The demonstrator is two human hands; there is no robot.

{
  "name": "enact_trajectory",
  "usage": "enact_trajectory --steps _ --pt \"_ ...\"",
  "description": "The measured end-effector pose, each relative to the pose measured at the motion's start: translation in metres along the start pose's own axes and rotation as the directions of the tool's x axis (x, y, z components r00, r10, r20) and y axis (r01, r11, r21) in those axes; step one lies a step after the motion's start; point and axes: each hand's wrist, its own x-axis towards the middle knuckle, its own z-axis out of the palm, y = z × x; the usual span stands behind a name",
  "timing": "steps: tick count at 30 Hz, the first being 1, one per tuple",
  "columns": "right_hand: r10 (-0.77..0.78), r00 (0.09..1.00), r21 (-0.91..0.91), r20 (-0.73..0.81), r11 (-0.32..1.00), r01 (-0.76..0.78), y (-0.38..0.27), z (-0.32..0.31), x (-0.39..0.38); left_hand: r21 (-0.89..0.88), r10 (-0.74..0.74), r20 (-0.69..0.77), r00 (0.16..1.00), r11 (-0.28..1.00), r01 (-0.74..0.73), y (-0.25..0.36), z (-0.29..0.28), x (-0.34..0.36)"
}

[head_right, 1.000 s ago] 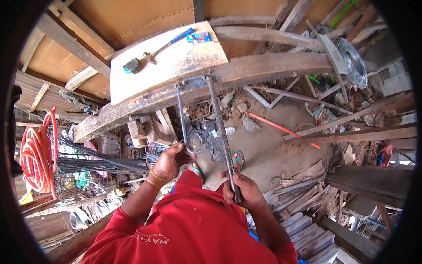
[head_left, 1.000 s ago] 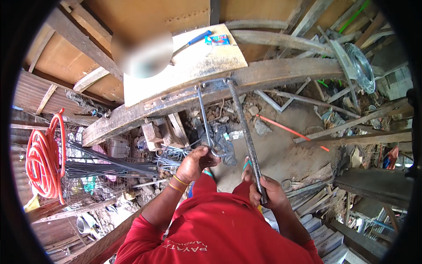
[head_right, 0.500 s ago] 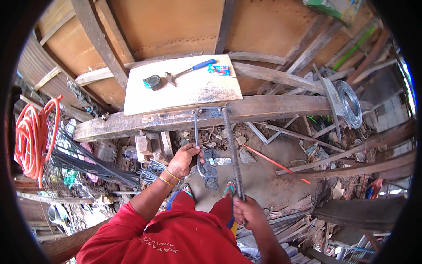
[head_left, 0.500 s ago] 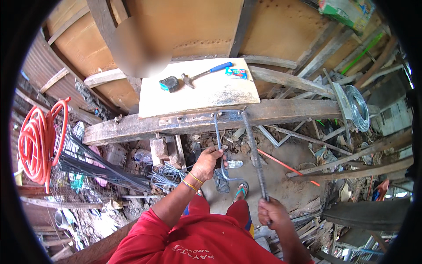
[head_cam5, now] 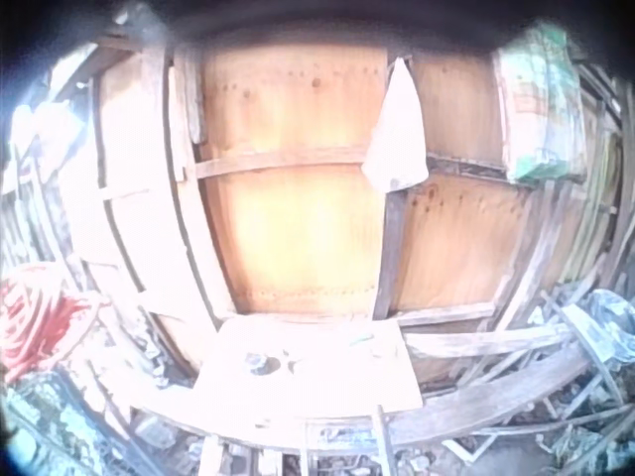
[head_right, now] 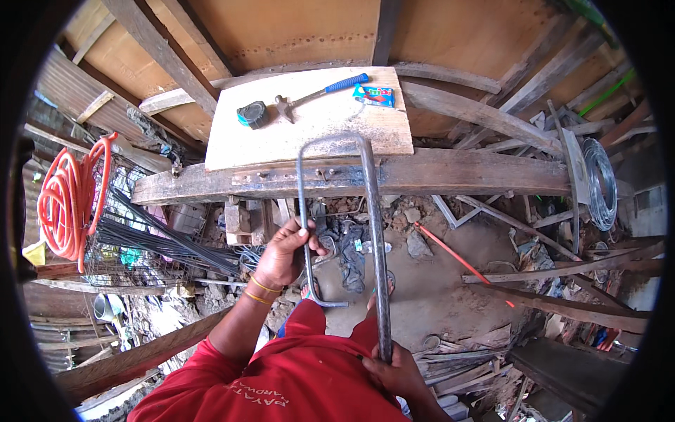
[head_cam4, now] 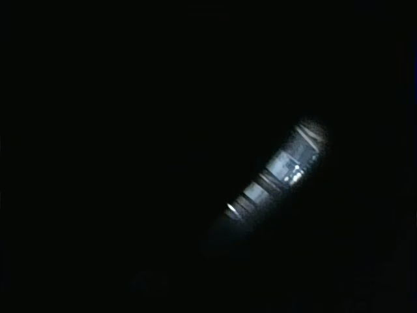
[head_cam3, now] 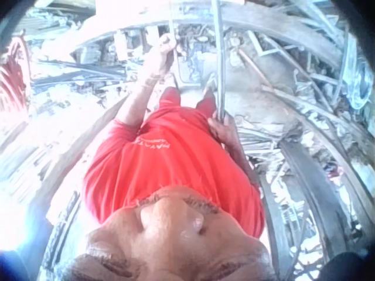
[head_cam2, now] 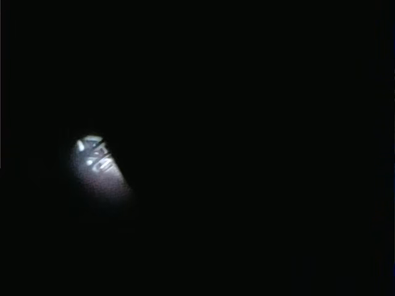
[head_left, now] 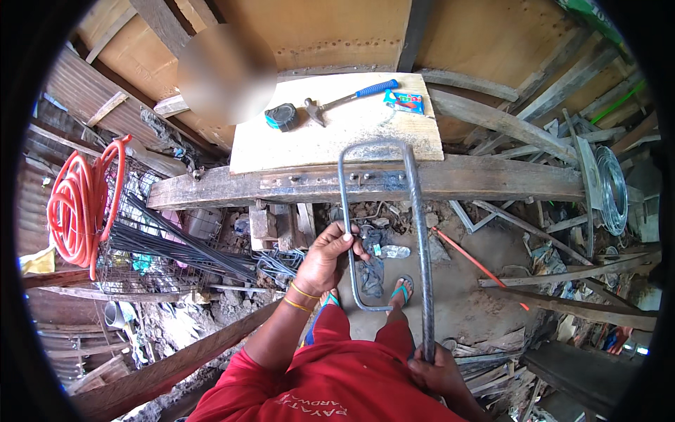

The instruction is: The person measures a concrete pillar with a tape measure, then bends several metal rods into U-shapes using a wooden beam as a lever. The bent rods are placed on the floor.

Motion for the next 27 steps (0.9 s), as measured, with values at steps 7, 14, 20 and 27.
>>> enact_trajectory --steps 7,14,20,27 --pt "-0.441 0.874 -0.677 -0.204 0.708 0.199 -0.021 -0.025 0.044 -0.010 0.227 0.302 0.926 0.972 -0.236 0.136 0.023 -0.031" --pt "-0.532 0.833 -0.939 -0.156 0.342 0.043 -0.096 -0.065 0.075 0.312 0.169 -0.223 0.960 0.945 -0.094 0.141 -0.029 -0.074" --pt "-0.670 0.742 -0.966 -0.022 -0.178 -0.189 -0.239 -0.161 0.135 0.155 0.163 -0.549 0.820 0.984 -0.092 0.079 -0.068 -0.029" --pt "-0.713 0.693 -0.885 -0.106 -0.249 -0.392 -0.340 -0.291 0.177 0.156 0.203 -0.643 0.738 0.979 -0.133 0.072 -0.127 0.031"
